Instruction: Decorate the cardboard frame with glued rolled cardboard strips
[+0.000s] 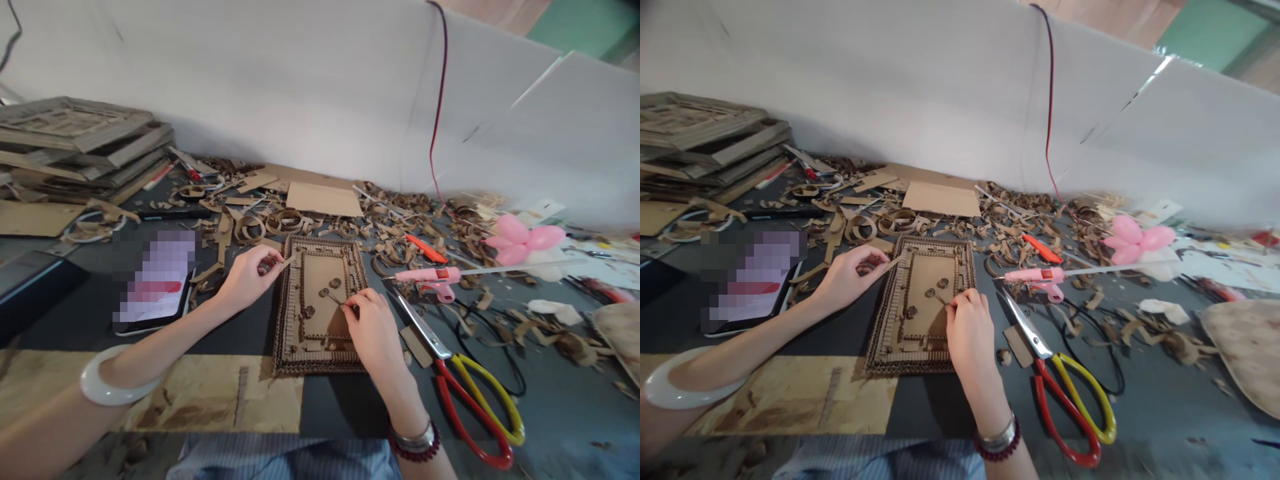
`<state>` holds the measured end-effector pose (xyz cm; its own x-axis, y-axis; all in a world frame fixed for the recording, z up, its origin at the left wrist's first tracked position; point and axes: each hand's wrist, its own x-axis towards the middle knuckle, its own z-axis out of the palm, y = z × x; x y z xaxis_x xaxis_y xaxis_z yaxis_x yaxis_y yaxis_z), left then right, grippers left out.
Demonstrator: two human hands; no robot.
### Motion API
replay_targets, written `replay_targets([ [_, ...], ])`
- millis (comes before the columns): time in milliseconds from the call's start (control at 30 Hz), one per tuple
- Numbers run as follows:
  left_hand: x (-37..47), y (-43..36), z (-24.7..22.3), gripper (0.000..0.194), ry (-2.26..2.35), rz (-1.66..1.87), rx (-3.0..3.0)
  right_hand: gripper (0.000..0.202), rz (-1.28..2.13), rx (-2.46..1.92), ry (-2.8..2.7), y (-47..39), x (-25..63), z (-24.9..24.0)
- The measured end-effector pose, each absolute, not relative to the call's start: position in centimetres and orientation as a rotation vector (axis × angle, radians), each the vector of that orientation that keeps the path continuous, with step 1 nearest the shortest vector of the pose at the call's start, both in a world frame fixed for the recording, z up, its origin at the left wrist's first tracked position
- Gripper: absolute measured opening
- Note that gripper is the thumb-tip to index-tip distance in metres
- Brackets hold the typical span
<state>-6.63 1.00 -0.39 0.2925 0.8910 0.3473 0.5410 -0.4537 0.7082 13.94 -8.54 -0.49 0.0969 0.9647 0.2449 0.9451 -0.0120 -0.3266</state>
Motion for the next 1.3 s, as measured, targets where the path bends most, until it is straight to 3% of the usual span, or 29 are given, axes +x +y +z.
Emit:
replay_targets([
  [667, -6.2, -0.2, 0.8, 0.013, 1.226, 1.063, 2.336, 0.014, 0.456, -1.686, -1.714, -11.1, 11.3, 0.5],
  [800, -4.8, -2.5, 2.0, 0.018, 0.857, 0.858, 2.250, 0.017, 0.614, -1.668, -1.591, -11.8, 11.2, 0.9],
  [933, -3.6, -3.6, 2.3, 0.014, 0.815, 0.702, 1.948, 0.017, 0.666, -1.643, -1.557, -12.1, 10.8, 1.3],
  [1100, -3.1, -2.6, 2.6, 0.015, 0.870, 0.615, 1.824, 0.022, 0.397, -1.707, -1.584, -13.9, 13.7, 1.2],
  [1200, -3.0, -1.7, 3.3, 0.014, 0.858, 0.575, 1.899, 0.029, 0.047, -1.946, -1.529, -17.0, 19.5, 0.1],
  [1300, -2.6, -1.1, 4.0, 0.013, 0.859, 0.577, 1.953, 0.038, -0.086, -2.265, -1.554, -20.3, 26.0, -1.5],
])
